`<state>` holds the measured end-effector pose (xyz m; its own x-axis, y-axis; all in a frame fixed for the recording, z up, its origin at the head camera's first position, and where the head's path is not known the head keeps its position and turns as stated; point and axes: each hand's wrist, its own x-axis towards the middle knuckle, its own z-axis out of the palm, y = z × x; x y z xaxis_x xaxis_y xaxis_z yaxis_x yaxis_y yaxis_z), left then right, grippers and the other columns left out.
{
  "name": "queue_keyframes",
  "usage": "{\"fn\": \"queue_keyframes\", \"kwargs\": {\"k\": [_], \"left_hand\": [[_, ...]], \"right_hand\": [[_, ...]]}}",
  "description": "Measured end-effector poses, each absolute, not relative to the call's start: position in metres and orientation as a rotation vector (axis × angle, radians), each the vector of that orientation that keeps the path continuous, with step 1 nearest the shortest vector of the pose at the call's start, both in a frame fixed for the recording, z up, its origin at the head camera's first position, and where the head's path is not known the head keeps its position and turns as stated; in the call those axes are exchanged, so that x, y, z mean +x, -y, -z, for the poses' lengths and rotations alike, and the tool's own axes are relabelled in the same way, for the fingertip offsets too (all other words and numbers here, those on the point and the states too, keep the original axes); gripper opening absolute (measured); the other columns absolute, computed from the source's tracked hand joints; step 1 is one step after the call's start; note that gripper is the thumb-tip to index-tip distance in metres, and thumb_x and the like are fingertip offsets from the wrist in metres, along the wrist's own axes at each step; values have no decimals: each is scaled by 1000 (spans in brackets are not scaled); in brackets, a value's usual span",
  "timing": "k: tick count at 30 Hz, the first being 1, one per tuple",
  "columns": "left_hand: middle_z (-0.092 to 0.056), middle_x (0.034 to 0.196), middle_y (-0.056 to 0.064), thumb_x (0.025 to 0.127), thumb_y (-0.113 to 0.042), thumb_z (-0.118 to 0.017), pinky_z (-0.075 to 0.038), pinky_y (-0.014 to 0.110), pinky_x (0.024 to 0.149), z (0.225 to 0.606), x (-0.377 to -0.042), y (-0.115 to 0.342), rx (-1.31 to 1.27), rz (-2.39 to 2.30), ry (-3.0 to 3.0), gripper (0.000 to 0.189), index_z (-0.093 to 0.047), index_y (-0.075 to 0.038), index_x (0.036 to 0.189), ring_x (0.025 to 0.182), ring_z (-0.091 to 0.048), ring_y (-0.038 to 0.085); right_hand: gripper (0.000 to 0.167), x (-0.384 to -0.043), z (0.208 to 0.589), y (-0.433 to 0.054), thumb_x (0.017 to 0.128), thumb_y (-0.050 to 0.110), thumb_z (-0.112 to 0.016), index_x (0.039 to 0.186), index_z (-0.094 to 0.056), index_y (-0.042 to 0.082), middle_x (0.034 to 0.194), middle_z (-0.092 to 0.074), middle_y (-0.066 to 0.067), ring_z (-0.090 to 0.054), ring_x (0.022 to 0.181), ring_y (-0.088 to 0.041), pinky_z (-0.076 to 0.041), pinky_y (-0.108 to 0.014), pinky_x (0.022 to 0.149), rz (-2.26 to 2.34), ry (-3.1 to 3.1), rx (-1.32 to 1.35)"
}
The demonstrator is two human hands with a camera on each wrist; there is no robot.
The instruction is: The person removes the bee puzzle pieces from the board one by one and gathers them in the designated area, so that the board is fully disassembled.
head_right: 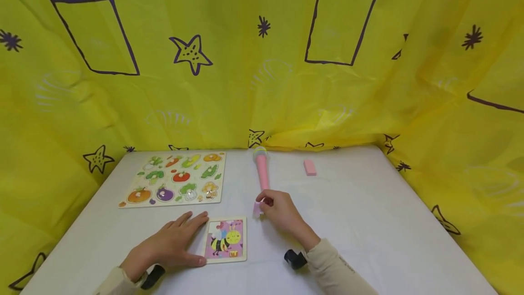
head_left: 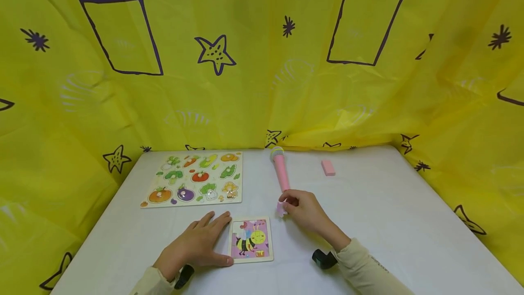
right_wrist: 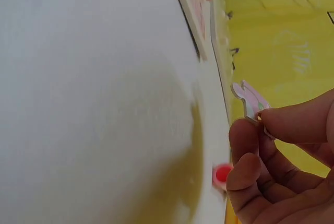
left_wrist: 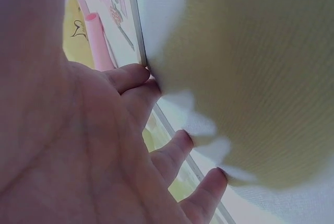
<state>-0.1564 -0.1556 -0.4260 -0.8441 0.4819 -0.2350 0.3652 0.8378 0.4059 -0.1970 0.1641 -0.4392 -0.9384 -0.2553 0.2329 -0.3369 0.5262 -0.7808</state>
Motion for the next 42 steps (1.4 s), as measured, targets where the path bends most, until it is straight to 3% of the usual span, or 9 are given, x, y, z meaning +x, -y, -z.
{"fn": "queue_keyframes", "kwargs": {"k": [14,21,30,35,42], "left_hand": [[-38,170,10,80,-59,-89,-25,71,122,427,-154,156,598,-485,-2692,106,-43,-9,161,157,-25,47],[-38,170,13,80,-63,-87,-24,74,121,434,-157,159,640,-493,-2678,108,-43,-7,161,156,-25,50],[-36,171,13,81,-63,-86,-24,74,120,433,-159,158,650,-475,-2689,109,-41,-7,162,156,-24,51],[-34,172,13,83,-66,-83,-22,75,121,433,-159,158,668,-477,-2687,109,-39,-8,164,156,-23,51],[-36,171,12,81,-59,-89,-23,73,122,427,-158,155,621,-474,-2685,108,-42,-6,162,157,-24,50]], "right_hand": [[21,-197,440,-202,98,-8,-63,103,-78,5,88,-72,-2,-59,74,-15,-50,-28,68,-1301,2706,354],[21,-195,440,-219,101,-6,-59,108,-78,1,79,-66,-2,-55,70,-15,-47,-27,65,-1274,2738,254],[21,-201,437,-240,98,-7,-61,108,-78,-2,90,-72,-5,-57,76,-18,-49,-28,67,-1198,2727,268],[19,-207,438,-247,94,-8,-61,103,-76,-2,86,-70,-4,-57,78,-19,-50,-31,69,-1154,2746,240],[13,-214,439,-254,93,-6,-64,100,-74,-3,80,-67,-3,-58,73,-19,-50,-30,64,-1122,2800,241]]}}
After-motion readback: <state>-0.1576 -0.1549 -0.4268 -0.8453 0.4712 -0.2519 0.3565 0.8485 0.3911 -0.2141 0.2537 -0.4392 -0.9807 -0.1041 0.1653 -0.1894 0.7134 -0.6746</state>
